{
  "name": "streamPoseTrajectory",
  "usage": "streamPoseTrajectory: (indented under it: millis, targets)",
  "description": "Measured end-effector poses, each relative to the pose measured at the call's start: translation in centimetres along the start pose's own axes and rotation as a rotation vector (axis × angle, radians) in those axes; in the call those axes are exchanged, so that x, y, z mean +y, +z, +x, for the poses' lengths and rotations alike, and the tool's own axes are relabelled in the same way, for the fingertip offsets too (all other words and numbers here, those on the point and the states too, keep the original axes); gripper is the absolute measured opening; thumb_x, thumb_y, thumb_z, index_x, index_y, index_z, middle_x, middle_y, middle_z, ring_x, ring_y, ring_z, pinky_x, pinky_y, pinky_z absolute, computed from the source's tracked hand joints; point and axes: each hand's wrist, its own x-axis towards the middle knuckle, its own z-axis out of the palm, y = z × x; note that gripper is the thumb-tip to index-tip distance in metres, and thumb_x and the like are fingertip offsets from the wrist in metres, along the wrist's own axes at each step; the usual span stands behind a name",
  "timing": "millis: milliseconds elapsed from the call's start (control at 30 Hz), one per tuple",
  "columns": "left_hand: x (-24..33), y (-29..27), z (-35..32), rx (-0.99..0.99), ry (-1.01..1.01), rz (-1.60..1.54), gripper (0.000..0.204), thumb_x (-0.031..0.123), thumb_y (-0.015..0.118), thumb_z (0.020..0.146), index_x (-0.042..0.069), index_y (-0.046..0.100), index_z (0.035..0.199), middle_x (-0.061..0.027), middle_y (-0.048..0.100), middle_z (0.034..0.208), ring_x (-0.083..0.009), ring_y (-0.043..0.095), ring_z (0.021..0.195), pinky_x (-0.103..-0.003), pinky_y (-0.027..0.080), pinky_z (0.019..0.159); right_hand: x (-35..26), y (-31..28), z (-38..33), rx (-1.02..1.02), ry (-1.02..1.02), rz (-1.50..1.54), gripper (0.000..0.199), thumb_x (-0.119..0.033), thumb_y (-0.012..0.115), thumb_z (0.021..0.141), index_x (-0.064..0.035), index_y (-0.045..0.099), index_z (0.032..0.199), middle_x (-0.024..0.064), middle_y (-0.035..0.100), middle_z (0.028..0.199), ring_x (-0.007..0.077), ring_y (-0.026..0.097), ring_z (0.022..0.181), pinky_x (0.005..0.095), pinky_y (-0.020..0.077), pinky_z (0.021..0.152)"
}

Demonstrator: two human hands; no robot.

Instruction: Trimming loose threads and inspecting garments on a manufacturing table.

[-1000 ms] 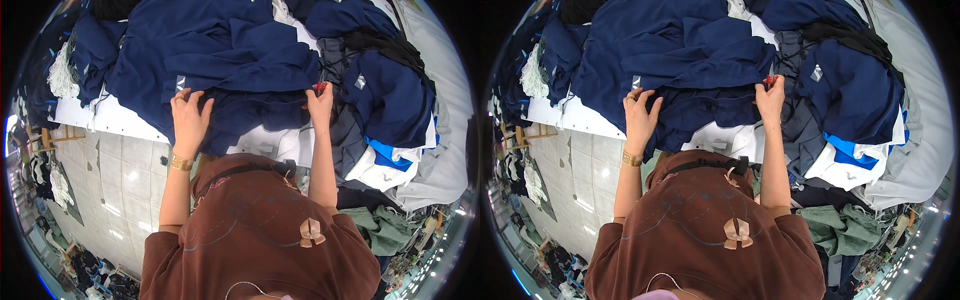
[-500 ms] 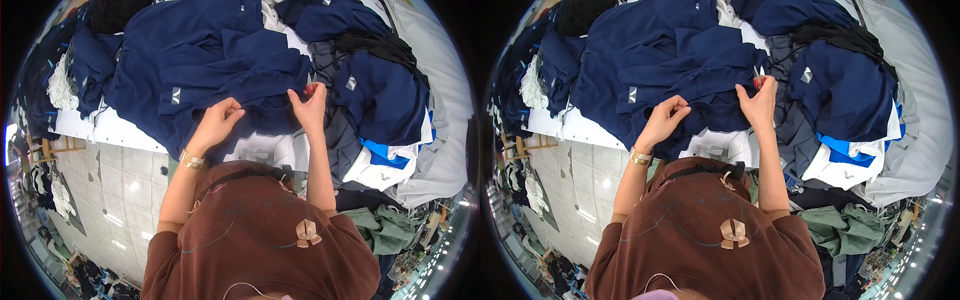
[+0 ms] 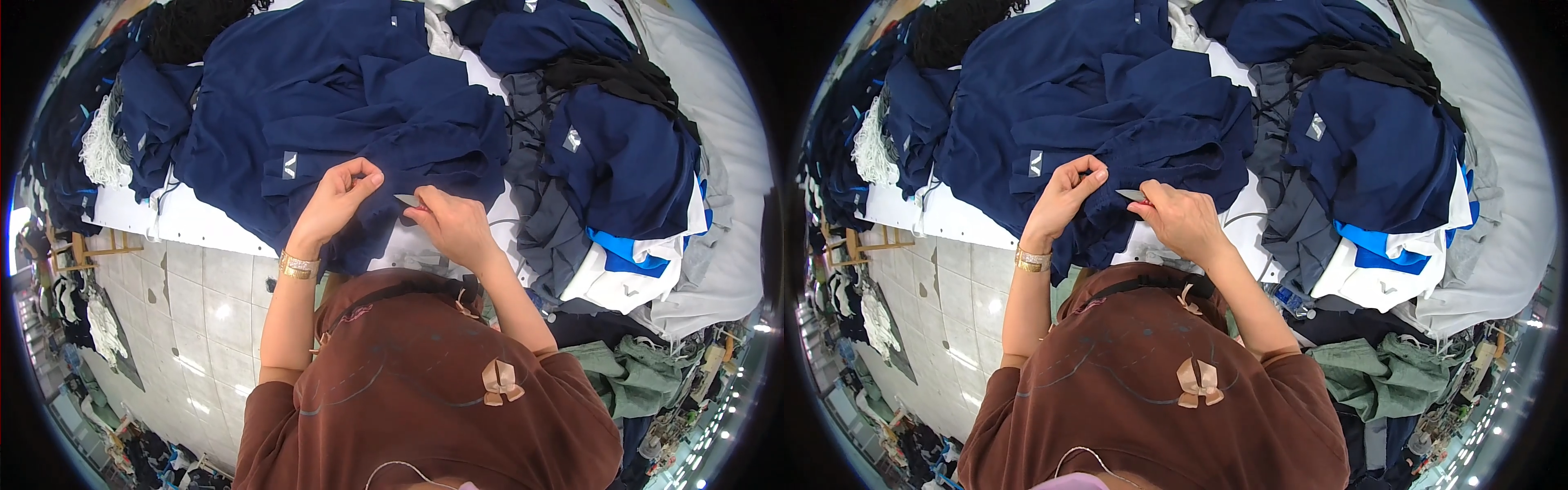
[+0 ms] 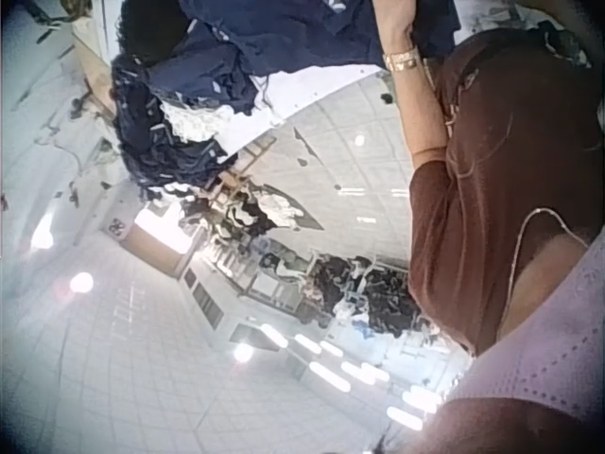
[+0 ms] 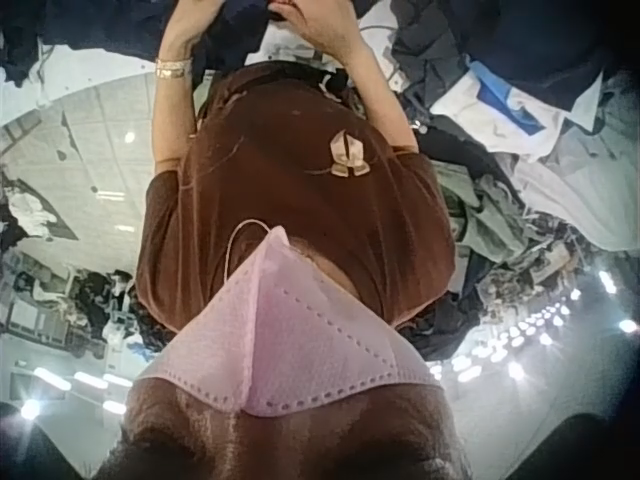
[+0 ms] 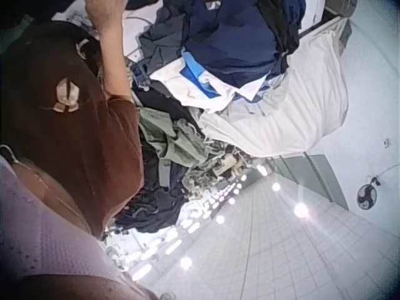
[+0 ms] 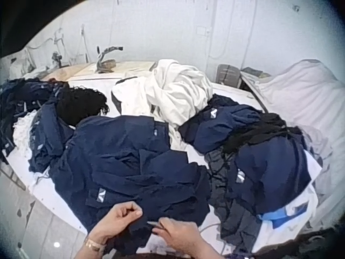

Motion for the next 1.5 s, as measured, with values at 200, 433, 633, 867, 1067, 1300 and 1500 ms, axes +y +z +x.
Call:
streamPoseTrajectory:
  millis: [200,433,633,867,1067,1300,1500]
  targets:
    - [0.9,0.2,-0.4,0.006,0.014,0.048,0.014,0.017,0.058,0.091,0.005,0.056,0.085,0.0123,0.041,0.065,0.0027,0.029,0.056,-0.016,0.022,0.048,-0.2,0.1,-0.1,-0.083,-0.005,-0.023,0.022,-0.024,0.062,0.084,-0.0046,0.052,0.086,0.0087,0.058,0.068,0.0289,0.058,0.059,0.0357,0.0429,0.051]
    - [0.7,0.2,-0.5,-0.024,0.046,0.044,0.014,0.016,0.057,0.092,0.004,0.056,0.085,0.0121,0.042,0.065,0.0030,0.030,0.056,-0.016,0.023,0.048,-0.6,-0.3,0.3,-0.153,0.022,-0.046,0.022,-0.026,0.060,0.085,-0.0047,0.052,0.086,0.0101,0.059,0.069,0.0311,0.058,0.061,0.0367,0.0433,0.052]
    - [0.7,0.0,-0.8,-0.024,0.033,0.070,0.014,0.015,0.057,0.092,0.004,0.055,0.085,0.0123,0.041,0.066,0.0030,0.029,0.056,-0.016,0.023,0.048,1.2,-1.6,0.7,-0.046,0.198,0.059,0.023,-0.027,0.059,0.087,-0.0048,0.052,0.090,0.0128,0.060,0.068,0.0324,0.060,0.063,0.0377,0.0448,0.054]
    - [-0.4,1.0,-2.6,-0.047,-0.015,0.425,0.020,0.017,0.068,0.080,0.000,0.064,0.089,-0.0088,0.067,0.079,-0.0150,0.064,0.069,-0.027,0.049,0.064,5.8,-4.1,0.1,0.006,0.380,0.207,0.026,-0.020,0.063,0.084,-0.0050,0.057,0.105,0.0004,0.044,0.060,0.0078,0.040,0.057,0.0233,0.0349,0.055]
    - [-0.8,0.5,-4.8,0.182,0.172,0.940,0.019,0.021,0.073,0.072,0.006,0.068,0.084,-0.0084,0.064,0.081,-0.0249,0.058,0.080,-0.037,0.045,0.075,8.8,-3.2,-1.5,-0.203,0.537,0.100,0.037,-0.003,0.055,0.073,-0.0103,0.066,0.107,0.0061,0.059,0.067,0.0123,0.051,0.057,0.0248,0.0430,0.061]
    - [-3.6,-1.6,-5.6,0.471,0.317,1.133,0.016,0.009,0.068,0.074,0.006,0.066,0.090,-0.0158,0.051,0.107,-0.0312,0.051,0.099,-0.038,0.042,0.084,8.9,-2.1,-1.8,-0.030,0.336,0.060,0.035,-0.001,0.058,0.071,-0.0092,0.064,0.104,0.0081,0.060,0.069,0.0163,0.056,0.058,0.0256,0.0440,0.060]
    - [-4.7,-1.5,-5.1,0.614,0.132,0.802,0.027,0.005,0.068,0.075,0.006,0.055,0.099,-0.0163,0.051,0.103,-0.0260,0.055,0.081,-0.035,0.047,0.072,9.2,-1.4,-2.0,0.033,0.447,-0.089,0.043,-0.013,0.066,0.075,-0.0168,0.054,0.116,0.0079,0.052,0.058,0.0280,0.058,0.057,0.0376,0.0441,0.054]
